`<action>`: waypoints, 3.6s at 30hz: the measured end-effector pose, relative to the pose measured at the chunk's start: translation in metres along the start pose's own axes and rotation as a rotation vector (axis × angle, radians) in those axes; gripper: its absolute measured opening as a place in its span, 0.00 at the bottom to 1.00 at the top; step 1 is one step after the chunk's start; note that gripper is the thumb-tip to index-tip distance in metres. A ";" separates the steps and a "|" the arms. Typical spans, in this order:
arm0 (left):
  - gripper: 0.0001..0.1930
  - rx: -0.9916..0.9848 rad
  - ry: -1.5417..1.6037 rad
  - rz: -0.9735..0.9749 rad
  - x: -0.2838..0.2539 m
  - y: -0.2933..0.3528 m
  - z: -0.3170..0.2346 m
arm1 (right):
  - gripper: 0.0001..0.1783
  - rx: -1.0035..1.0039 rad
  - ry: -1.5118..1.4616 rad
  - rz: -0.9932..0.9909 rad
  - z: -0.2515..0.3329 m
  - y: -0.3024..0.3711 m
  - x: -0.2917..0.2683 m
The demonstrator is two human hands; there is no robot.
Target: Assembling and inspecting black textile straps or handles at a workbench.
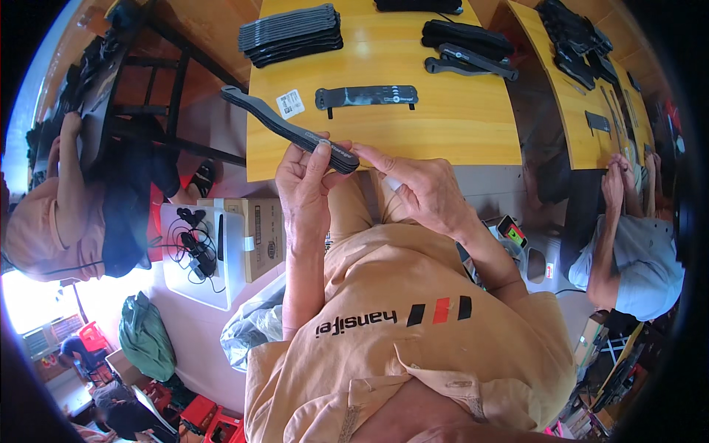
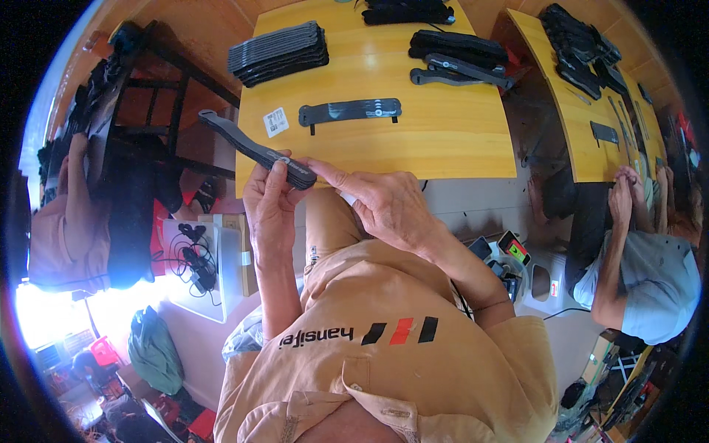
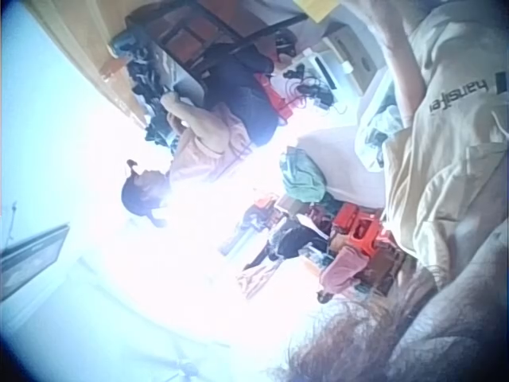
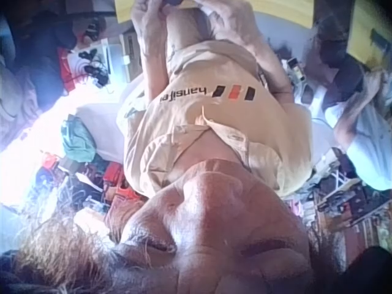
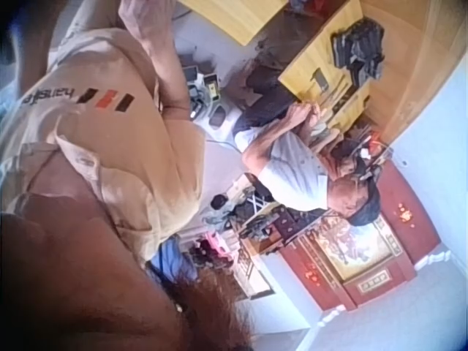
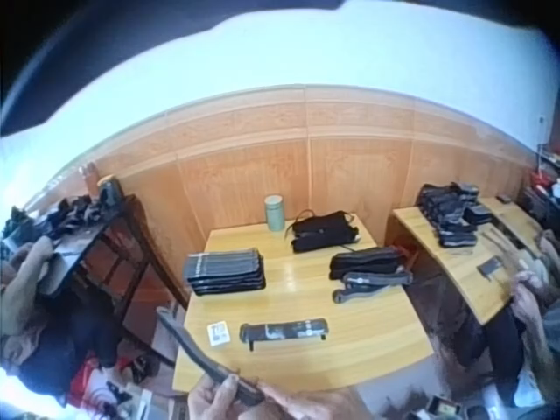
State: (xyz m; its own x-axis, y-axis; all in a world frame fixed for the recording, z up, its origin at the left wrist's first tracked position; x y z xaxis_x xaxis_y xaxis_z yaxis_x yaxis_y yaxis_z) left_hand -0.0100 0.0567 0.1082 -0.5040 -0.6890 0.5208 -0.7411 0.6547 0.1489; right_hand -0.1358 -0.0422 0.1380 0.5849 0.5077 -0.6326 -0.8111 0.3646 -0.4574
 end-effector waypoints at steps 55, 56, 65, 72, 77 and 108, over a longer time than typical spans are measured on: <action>0.10 0.208 -0.164 -0.137 0.001 -0.001 0.027 | 0.24 0.540 -0.662 0.029 -0.030 0.010 0.039; 0.10 0.166 -0.173 -0.154 0.000 -0.002 0.027 | 0.23 0.517 -0.595 0.020 -0.027 0.009 0.035; 0.08 -0.035 -0.134 -0.103 -0.008 0.000 0.031 | 0.31 0.179 -0.027 -0.111 -0.011 0.007 0.026; 0.07 -0.041 -0.165 -0.077 -0.008 0.000 0.028 | 0.31 0.150 0.167 -0.026 -0.003 0.008 0.024; 0.08 -0.036 -0.257 -0.059 -0.003 0.001 0.024 | 0.29 0.199 0.172 -0.047 -0.006 0.011 0.027; 0.14 -0.112 -0.518 0.104 -0.011 -0.002 0.017 | 0.30 0.195 -0.141 -0.089 -0.018 0.016 0.035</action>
State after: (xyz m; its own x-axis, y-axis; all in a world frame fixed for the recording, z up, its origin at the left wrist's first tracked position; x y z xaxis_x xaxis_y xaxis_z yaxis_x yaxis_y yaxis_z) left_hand -0.0101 0.0575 0.0876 -0.7459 -0.6634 0.0589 -0.6381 0.7372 0.2221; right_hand -0.1280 -0.0328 0.0971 0.6592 0.5655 -0.4956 -0.7493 0.5496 -0.3694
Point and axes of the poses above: each hand's wrist, its own y-axis away from the middle knuckle, its own x-axis out of the palm, z = x × y, the point moved 3 cm from there along -y, towards the middle knuckle, and after that the axes turned 4 degrees about -z, right-handed, at the moved point
